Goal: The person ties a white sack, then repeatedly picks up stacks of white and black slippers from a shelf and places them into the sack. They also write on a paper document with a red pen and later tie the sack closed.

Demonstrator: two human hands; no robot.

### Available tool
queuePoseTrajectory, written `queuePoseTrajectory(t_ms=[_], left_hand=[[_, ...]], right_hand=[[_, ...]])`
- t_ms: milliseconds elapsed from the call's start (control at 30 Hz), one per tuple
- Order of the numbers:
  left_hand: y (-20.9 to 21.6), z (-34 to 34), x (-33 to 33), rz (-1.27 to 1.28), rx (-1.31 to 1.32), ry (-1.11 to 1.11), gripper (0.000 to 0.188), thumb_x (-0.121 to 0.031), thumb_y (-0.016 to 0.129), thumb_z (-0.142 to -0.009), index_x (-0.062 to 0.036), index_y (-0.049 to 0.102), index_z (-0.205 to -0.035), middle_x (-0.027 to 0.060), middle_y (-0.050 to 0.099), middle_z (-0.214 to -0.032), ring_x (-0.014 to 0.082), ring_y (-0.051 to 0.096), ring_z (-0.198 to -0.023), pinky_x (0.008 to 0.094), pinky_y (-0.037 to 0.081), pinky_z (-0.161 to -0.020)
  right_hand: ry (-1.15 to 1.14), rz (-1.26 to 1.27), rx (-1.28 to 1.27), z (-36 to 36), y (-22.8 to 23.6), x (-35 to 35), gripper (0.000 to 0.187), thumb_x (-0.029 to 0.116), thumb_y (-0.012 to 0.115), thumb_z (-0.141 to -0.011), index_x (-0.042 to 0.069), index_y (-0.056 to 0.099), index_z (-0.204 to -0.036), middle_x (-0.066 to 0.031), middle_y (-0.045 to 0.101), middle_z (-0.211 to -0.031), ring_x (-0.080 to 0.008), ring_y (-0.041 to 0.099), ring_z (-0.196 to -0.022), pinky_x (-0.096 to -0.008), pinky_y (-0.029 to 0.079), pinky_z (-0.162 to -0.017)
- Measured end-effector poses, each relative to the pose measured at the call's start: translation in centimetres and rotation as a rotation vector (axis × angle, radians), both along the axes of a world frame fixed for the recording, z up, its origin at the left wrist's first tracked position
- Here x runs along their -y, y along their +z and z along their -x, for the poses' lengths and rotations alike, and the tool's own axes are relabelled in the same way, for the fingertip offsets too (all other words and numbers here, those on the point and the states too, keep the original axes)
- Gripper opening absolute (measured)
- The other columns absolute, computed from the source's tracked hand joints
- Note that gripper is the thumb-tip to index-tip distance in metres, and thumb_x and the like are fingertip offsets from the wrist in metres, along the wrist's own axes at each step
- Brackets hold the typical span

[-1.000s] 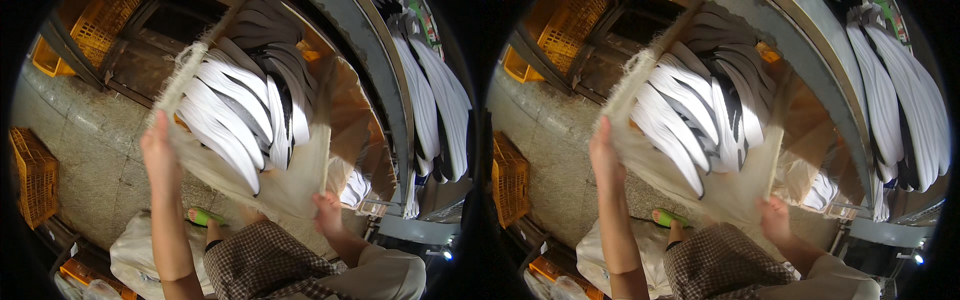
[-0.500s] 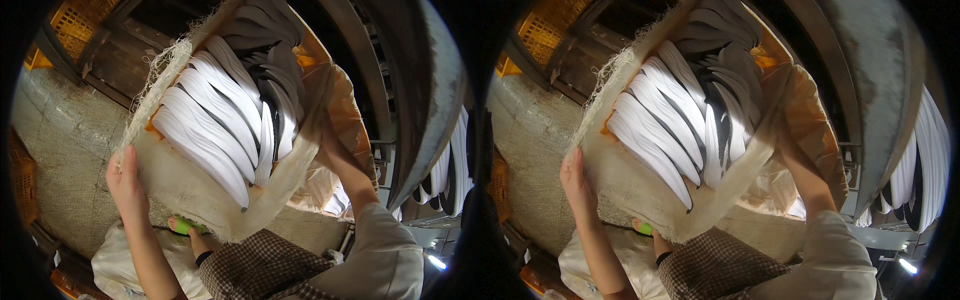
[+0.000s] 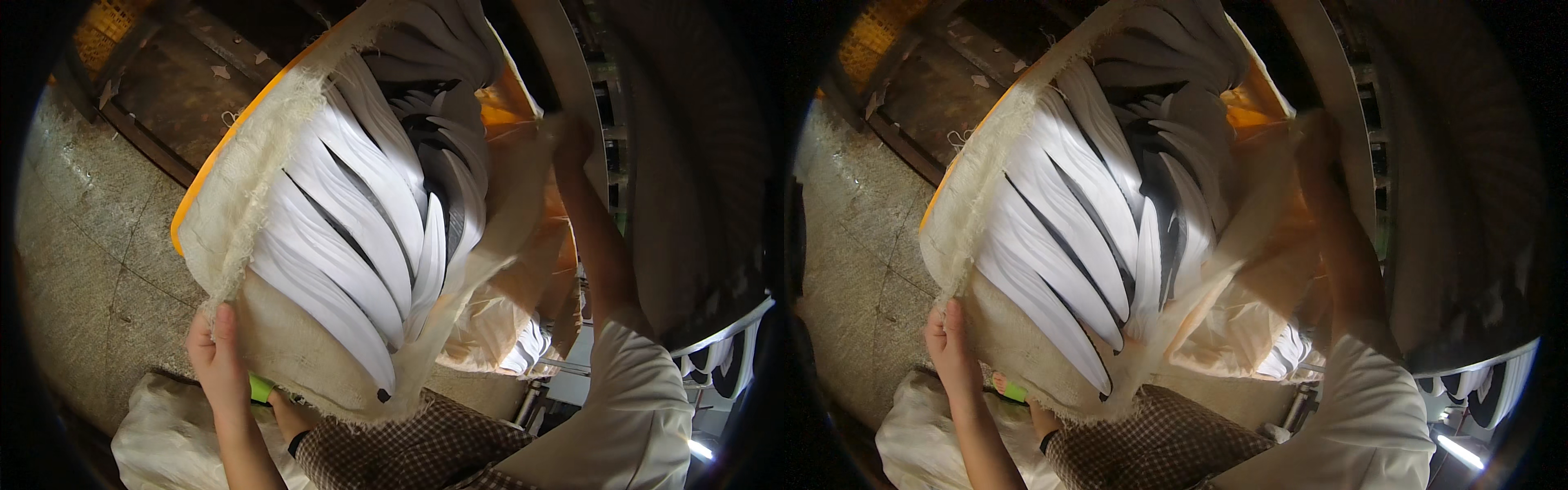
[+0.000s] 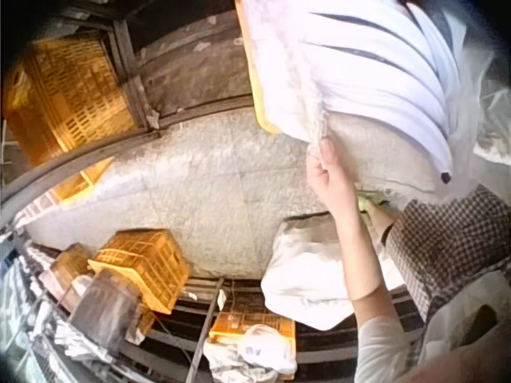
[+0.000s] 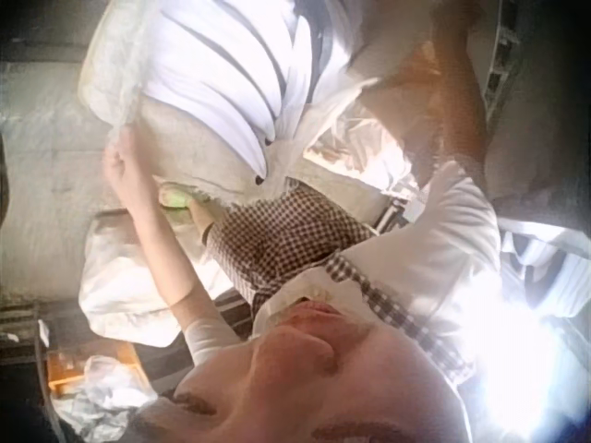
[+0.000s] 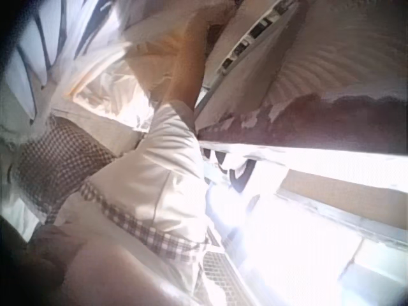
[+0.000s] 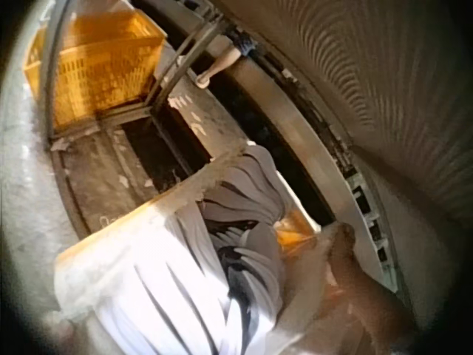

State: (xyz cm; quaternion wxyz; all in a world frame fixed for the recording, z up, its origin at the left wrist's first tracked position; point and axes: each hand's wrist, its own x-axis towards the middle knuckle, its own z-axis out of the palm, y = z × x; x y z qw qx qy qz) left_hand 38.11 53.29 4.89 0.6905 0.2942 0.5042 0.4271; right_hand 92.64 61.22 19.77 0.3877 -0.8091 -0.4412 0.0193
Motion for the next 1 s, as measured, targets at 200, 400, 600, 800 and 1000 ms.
queuePoseTrajectory(t_ms=[200, 400, 600, 800, 1000], left_hand=[[-1.4, -0.9, 1.5, 0.014, -0.06, 0.051, 0.021, -0.021, 0.052, -0.096, -0.0025, 0.059, -0.09, -0.0052, 0.05, -0.076, 0.0037, 0.041, -0.071, 0.0203, 0.034, -0.064], [-2.6, 0.0, 1.7, 0.059, -0.051, 0.117, 0.016, -0.019, 0.056, -0.094, -0.0035, 0.056, -0.09, -0.0042, 0.052, -0.081, 0.0054, 0.046, -0.076, 0.0199, 0.038, -0.071], [-2.2, -0.6, 2.0, 0.093, -0.064, 0.091, 0.036, -0.005, 0.073, -0.076, -0.0032, 0.05, -0.104, 0.0026, 0.054, -0.095, 0.0106, 0.049, -0.086, 0.024, 0.04, -0.08], [-0.1, 1.5, 2.0, 0.244, -0.227, -0.347, 0.031, -0.005, 0.059, -0.076, 0.0037, 0.055, -0.105, 0.0113, 0.062, -0.092, 0.0167, 0.057, -0.084, 0.0305, 0.046, -0.077], [2.0, 0.5, 3.5, 0.301, -0.193, -0.667, 0.022, -0.014, 0.052, -0.081, 0.006, 0.059, -0.085, 0.0122, 0.058, -0.067, 0.0174, 0.056, -0.067, 0.0337, 0.045, -0.062]], right_hand=[[0.448, 0.472, -0.053, 10.3, -2.3, 14.1, 0.007, 0.016, 0.053, -0.089, 0.009, 0.053, -0.088, 0.0004, 0.05, -0.077, -0.0114, 0.048, -0.064, -0.0254, 0.04, -0.055], [-0.135, 0.105, -0.003, 6.0, -2.0, 9.4, 0.03, 0.03, 0.057, -0.09, 0.009, 0.051, -0.111, -0.0001, 0.052, -0.086, -0.0089, 0.049, -0.072, -0.0245, 0.042, -0.061], [-0.382, 0.639, -0.145, 2.4, -4.8, -5.2, 0.053, 0.038, 0.065, -0.083, 0.005, 0.053, -0.122, -0.0109, 0.059, -0.118, -0.0191, 0.055, -0.11, -0.0321, 0.043, -0.092], [-0.254, 0.922, 0.498, 1.4, -4.6, -7.3, 0.037, 0.029, 0.064, -0.083, 0.004, 0.061, -0.109, -0.0103, 0.063, -0.107, -0.0208, 0.06, -0.098, -0.0316, 0.047, -0.083], [-0.276, 0.37, -0.074, 3.4, -3.4, -2.4, 0.03, 0.024, 0.063, -0.083, 0.003, 0.062, -0.105, -0.0085, 0.063, -0.098, -0.0207, 0.059, -0.089, -0.031, 0.047, -0.077]])
